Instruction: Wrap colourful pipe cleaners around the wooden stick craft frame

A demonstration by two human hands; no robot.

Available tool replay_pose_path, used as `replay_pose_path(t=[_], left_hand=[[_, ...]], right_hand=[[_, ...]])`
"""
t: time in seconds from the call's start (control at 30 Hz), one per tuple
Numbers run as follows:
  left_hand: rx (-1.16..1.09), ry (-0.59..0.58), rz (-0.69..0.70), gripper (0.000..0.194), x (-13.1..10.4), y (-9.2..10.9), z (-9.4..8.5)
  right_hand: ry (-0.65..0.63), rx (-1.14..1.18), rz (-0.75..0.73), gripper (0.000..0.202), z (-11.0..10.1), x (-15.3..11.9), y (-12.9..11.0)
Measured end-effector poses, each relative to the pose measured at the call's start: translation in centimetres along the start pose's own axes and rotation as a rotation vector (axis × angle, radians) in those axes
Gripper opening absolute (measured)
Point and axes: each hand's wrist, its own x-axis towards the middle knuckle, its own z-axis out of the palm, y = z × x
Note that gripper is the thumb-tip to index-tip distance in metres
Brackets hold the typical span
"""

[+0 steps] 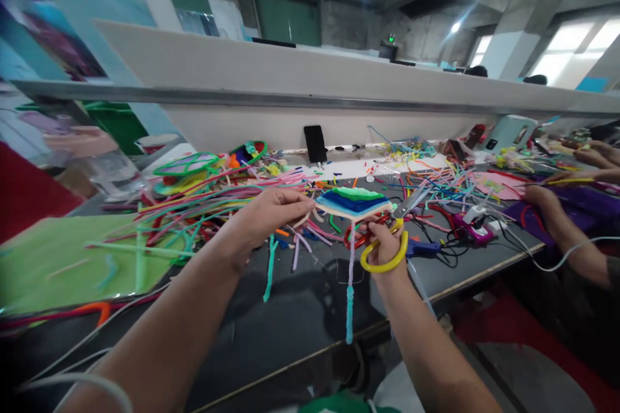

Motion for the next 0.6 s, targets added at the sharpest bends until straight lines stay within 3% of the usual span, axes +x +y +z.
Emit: replay_pose_path(t=[0.07,0.23,0.33,0.6], left_hand=[[-0.062,-0.026,-0.021,0.037,0.4,-0.5,-0.3],[-0.225,0.065,-0.122,0.025,1.2,-1.9,-0.3],[-0.272,0.060,-0.159,0.025,1.4,-2.5,-0.2],[-0.327,0.025,-0.295,0.031,1.7,-2.5,-0.3]], right_hand=[[-0.003,-0.021,-0.012,0.016,0.2,-0.2,-0.3],[0.009,-0.064,-0.010,0.022,0.9,-0.6,-1.2],[0.037,-0.045,-0.005,0.032,1.2,-0.7,-1.7],[0.034,-0.072,-0.028,0.033,1.7,-1.3,-2.8]])
